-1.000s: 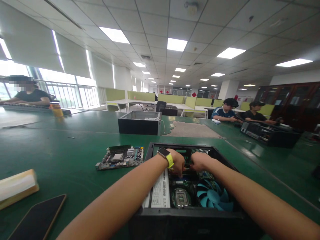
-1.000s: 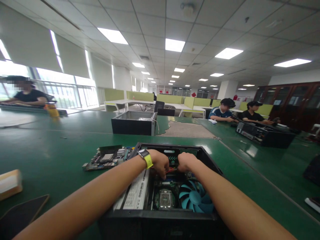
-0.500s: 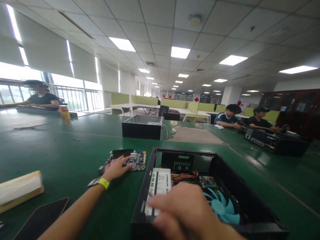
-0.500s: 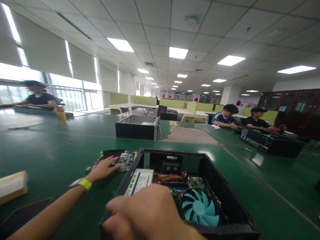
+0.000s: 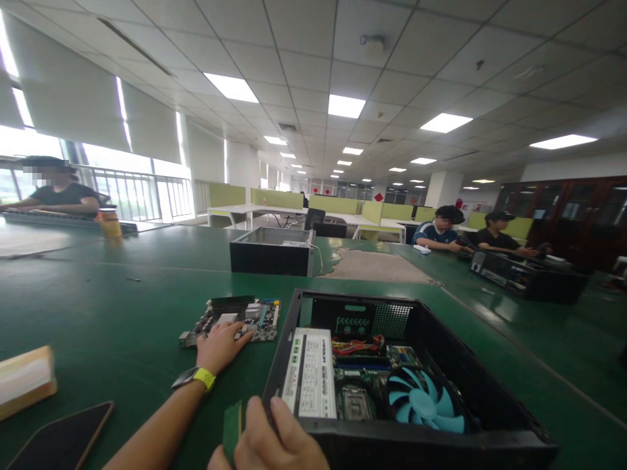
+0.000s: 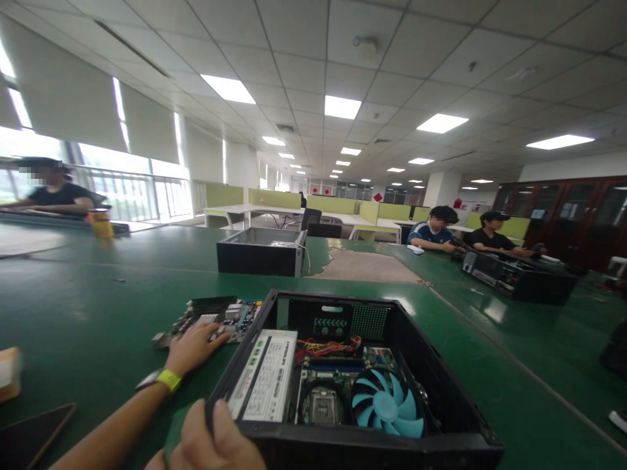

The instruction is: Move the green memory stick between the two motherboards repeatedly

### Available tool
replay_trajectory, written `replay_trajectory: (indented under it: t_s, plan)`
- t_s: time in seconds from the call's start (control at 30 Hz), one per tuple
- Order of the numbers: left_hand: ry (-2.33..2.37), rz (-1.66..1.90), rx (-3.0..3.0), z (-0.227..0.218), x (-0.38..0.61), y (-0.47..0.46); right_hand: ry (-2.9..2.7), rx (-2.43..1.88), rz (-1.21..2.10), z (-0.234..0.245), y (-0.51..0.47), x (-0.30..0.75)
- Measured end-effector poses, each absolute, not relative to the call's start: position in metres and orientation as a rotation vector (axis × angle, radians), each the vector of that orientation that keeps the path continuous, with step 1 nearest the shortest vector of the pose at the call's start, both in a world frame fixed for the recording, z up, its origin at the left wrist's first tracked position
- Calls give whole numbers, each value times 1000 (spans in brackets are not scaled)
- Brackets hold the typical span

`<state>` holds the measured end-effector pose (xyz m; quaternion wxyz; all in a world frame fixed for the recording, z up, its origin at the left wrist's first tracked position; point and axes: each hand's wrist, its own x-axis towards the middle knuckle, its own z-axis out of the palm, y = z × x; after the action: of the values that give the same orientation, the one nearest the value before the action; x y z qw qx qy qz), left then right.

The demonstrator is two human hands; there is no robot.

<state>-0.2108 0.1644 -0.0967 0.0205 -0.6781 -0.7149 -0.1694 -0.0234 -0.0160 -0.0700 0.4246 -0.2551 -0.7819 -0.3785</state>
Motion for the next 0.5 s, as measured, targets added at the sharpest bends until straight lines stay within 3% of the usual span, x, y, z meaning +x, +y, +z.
replay_trajectory:
  t_s: [0.2,0.5]
  plan:
    - [-2174,-538,-2100,-99,-215,162,-2299,-707,-898,-51,25,51]
    - [-2090,-602,-2157,-102,-224,160,-2258,-1312,-1073,-55,116,212]
